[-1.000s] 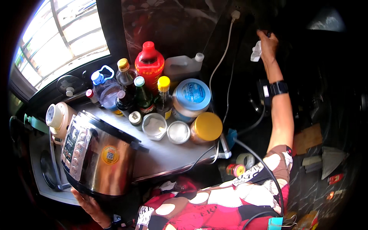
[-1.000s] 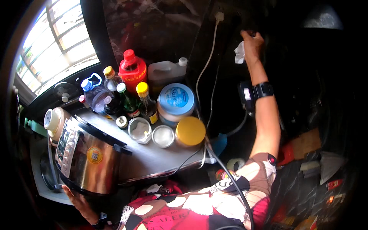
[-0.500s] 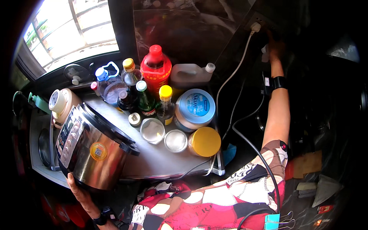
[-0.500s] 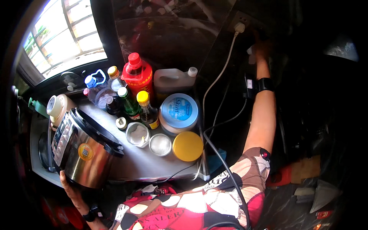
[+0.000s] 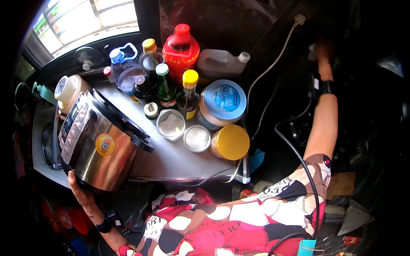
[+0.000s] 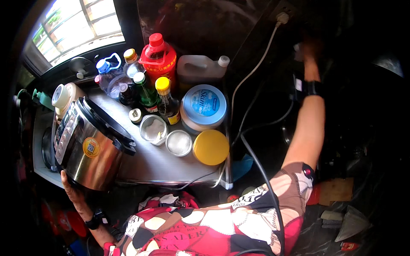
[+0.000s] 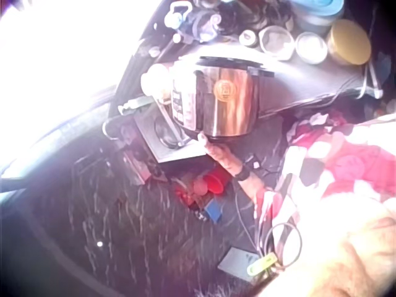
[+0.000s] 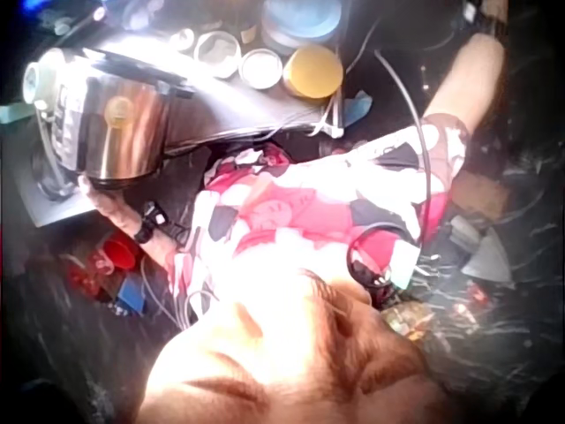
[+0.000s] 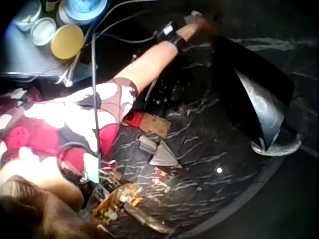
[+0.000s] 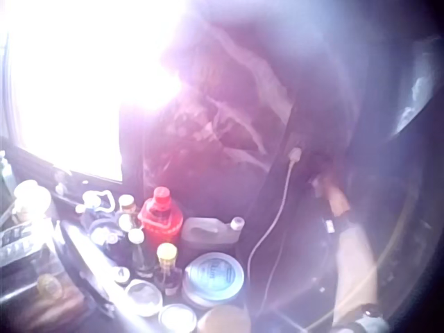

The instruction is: The person uses shears to cut through tape and plastic covering on a rice cooker, then handles the control panel and removes the inner pot.

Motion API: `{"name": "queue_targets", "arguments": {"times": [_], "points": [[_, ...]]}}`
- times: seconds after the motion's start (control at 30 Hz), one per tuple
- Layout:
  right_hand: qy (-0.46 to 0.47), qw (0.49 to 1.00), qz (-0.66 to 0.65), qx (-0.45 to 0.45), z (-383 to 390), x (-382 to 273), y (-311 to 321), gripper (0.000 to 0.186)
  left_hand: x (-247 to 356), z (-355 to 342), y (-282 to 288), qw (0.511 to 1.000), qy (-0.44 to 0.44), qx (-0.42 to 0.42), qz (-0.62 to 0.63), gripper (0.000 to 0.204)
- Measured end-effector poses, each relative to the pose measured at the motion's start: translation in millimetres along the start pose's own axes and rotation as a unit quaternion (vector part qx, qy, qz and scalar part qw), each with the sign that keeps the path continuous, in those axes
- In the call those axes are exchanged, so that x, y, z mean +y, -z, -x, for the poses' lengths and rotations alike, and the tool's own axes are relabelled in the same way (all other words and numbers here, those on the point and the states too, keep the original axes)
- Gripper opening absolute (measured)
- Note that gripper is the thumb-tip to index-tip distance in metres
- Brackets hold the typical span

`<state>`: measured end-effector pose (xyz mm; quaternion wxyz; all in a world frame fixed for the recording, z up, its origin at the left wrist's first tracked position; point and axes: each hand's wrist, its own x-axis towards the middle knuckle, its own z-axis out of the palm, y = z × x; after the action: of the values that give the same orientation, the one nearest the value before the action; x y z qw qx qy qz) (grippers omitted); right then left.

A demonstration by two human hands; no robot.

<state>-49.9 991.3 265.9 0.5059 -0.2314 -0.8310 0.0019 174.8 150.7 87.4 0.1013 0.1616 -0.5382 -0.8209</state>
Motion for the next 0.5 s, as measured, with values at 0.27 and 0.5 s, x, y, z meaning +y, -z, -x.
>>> {"name": "queue_targets", "arguments": {"times": [0.27, 0.5], "points": [[-0.213, 0.89, -0.367, -0.166, 65.6, 8.6, 176.0, 0.033, 0.4, 1.8, 15.2, 1.0, 0.007, 0.018, 0.007, 0.047], [-0.48, 0.766, -0.352, -0.243, 199.6, 90.0, 183.7, 0.029, 10.7, 1.9, -2.5, 0.999, 0.028, -0.013, 0.024, 0.054]]}}
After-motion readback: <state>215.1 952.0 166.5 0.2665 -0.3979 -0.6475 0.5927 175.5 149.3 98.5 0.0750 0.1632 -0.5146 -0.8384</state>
